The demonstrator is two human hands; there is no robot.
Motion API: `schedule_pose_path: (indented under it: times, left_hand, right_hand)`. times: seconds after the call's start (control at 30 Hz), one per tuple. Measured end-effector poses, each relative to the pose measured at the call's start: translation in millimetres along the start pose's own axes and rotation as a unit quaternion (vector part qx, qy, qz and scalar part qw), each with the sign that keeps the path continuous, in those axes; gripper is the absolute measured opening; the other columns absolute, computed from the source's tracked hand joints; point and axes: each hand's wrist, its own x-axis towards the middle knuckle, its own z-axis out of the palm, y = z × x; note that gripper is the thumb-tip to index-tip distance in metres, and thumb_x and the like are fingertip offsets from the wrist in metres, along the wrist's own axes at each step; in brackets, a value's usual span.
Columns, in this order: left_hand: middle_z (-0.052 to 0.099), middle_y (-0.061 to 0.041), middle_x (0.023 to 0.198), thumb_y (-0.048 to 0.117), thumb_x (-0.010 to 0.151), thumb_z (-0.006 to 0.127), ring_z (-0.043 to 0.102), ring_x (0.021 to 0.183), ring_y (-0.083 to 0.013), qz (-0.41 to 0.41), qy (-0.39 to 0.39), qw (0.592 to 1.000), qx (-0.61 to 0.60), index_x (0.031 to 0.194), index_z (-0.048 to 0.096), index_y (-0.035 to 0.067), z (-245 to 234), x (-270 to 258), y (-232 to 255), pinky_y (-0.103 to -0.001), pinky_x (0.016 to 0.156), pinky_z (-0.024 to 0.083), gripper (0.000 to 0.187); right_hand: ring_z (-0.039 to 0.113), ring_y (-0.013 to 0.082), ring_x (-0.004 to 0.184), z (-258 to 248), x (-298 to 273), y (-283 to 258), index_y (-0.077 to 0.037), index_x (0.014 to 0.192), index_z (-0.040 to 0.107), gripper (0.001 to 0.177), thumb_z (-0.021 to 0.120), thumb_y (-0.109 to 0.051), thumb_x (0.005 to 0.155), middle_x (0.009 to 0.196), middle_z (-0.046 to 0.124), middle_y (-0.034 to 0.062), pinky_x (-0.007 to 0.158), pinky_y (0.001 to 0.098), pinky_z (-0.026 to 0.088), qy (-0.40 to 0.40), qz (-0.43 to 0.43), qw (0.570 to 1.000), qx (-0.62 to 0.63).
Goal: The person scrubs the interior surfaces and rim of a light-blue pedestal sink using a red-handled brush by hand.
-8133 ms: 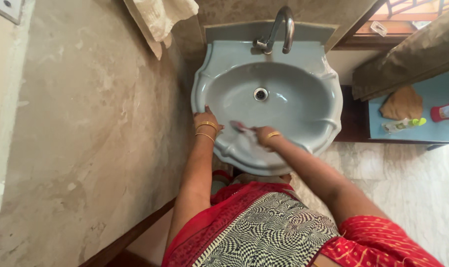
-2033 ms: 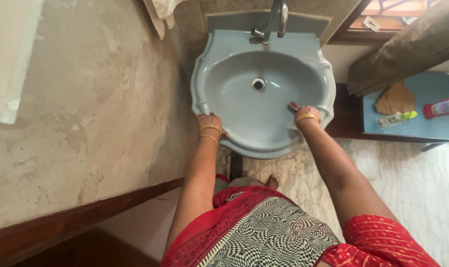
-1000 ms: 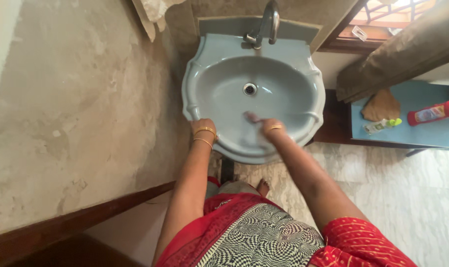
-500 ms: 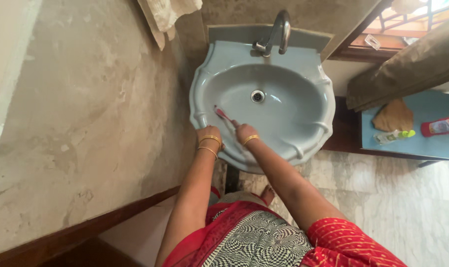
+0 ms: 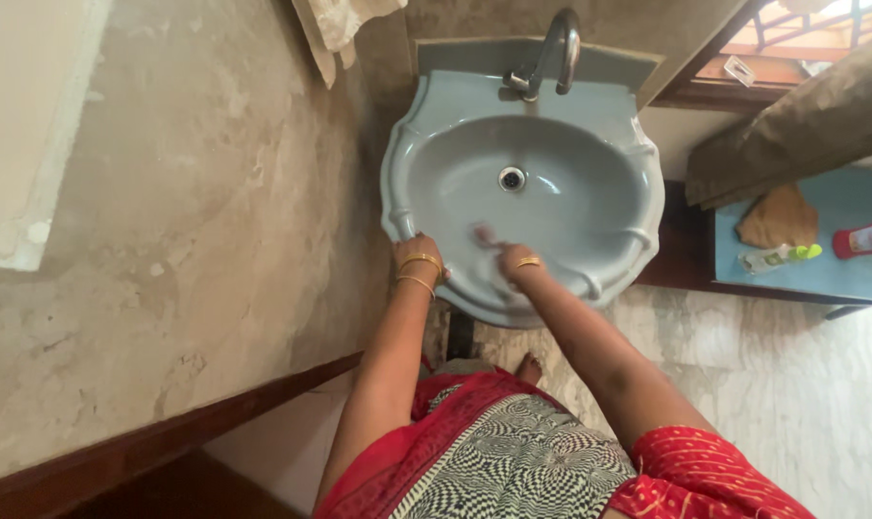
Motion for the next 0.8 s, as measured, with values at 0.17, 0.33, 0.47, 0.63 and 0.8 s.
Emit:
schedule_pose_path:
  times: [0.17, 0.33, 0.47, 0.63, 0.8]
  left_hand:
    - [0.066, -0.015, 0.138, 0.055, 0.076, 0.085, 0.065, 0.126, -0.0286, -0.012, -0.048, 0.998, 0.032, 0.155, 0.037, -0.003, -11.4, 0.2, 3.4, -0.041, 0.108, 0.048, 0.109]
    - [0.062, -0.019, 0.143, 0.052, 0.075, 0.087, 0.055, 0.136, -0.0343, -0.029, -0.021, 0.999, -0.005, 0.162, 0.025, -0.003, 4.1, 3.2, 0.6, -0.038, 0.112, 0.045, 0.12]
    - [0.046, -0.023, 0.155, 0.055, 0.07, 0.091, 0.035, 0.148, -0.0378, -0.07, -0.003, 0.997, -0.036, 0.161, 0.014, -0.01, 14.8, 13.4, 3.7, -0.045, 0.12, 0.03, 0.135]
    - [0.028, -0.016, 0.166, 0.056, 0.072, 0.088, 0.028, 0.152, -0.0389, -0.059, -0.058, 0.996, 0.018, 0.156, 0.014, -0.003, 19.1, 22.1, 6.6, -0.056, 0.126, 0.017, 0.127]
    - [0.036, -0.021, 0.161, 0.06, 0.072, 0.088, 0.024, 0.153, -0.0375, -0.079, -0.092, 0.993, 0.006, 0.16, 0.001, -0.009, 23.4, 38.1, 7.0, -0.049, 0.127, 0.014, 0.142]
  right_hand:
    - [0.065, 0.037, 0.119, -21.5, -10.8, 31.5, -0.028, 0.139, 0.062, 0.046, 0.051, -0.021, 0.096, 0.132, 0.066, 0.015, 0.1, 0.0496, 0.052, -0.02, 0.038, 0.998, -0.038]
    - [0.073, 0.0281, 0.118, -100.2, -25.6, 112.1, -0.011, 0.139, 0.066, 0.038, 0.052, -0.022, 0.105, 0.129, 0.075, 0.0138, 0.092, 0.0408, 0.061, 0.047, 0.184, 0.962, -0.195]
    - [0.064, 0.0281, 0.125, -69.2, -26.5, 75.3, -0.027, 0.155, 0.041, 0.052, 0.041, -0.021, 0.103, 0.14, 0.062, 0.0109, 0.101, 0.0443, 0.054, -0.013, 0.097, 0.97, -0.222]
    - [0.068, 0.0386, 0.115, -5.3, -36.0, -2.2, -0.015, 0.129, 0.069, 0.035, 0.056, -0.027, 0.098, 0.124, 0.071, 0.0186, 0.096, 0.0491, 0.054, -0.07, -0.035, 0.992, -0.095]
    - [0.061, 0.0362, 0.125, -54.0, -41.8, 69.0, -0.008, 0.131, 0.069, 0.06, 0.041, -0.057, 0.111, 0.131, 0.065, 0.0228, 0.106, 0.0453, 0.046, -0.064, 0.087, 0.989, -0.105]
